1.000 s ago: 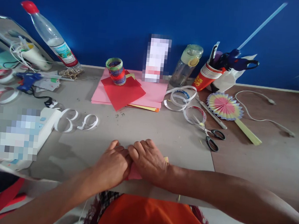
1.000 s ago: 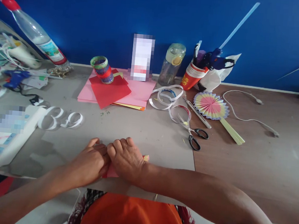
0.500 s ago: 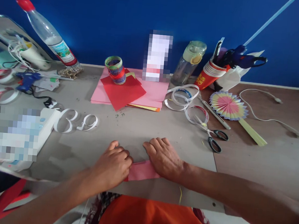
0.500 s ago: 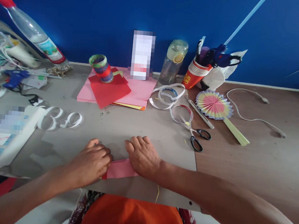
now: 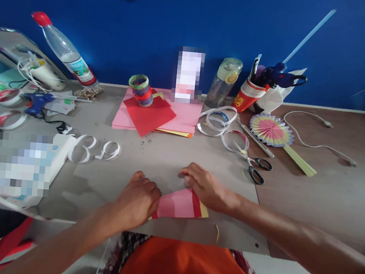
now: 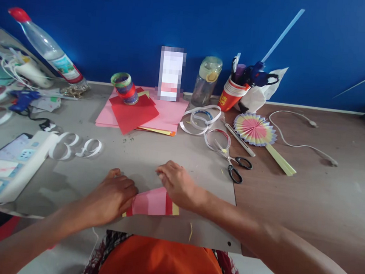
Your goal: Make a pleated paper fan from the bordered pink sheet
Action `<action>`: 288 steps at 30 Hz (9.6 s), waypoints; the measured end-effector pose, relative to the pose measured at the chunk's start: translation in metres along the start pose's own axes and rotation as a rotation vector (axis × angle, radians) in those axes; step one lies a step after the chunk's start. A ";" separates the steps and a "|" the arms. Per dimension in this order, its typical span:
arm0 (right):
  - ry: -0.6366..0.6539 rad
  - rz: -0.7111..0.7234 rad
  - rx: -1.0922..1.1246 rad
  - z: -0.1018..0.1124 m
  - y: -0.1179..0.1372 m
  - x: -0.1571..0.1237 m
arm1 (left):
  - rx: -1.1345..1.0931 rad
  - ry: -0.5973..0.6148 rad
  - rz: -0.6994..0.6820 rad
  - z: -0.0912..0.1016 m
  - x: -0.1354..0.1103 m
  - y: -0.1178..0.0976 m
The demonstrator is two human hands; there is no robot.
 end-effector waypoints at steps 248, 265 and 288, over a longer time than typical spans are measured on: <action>0.523 -0.011 -0.386 0.027 0.002 0.007 | -0.156 -0.068 0.165 0.008 -0.014 0.012; 0.187 0.198 -0.489 0.018 0.007 -0.006 | -0.282 -0.058 0.190 -0.011 -0.017 0.018; 0.347 0.086 -0.284 -0.026 0.028 0.030 | -0.358 -0.059 0.159 -0.010 -0.021 0.019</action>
Point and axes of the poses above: each hand's wrist, its own x-axis towards the middle knuckle, its own z-axis out of the back of the hand, y = z × x, the point moved 4 cm from there along x, towards the middle knuckle, and after that the axes turned 4 degrees about -z, right-handed, at the moved point
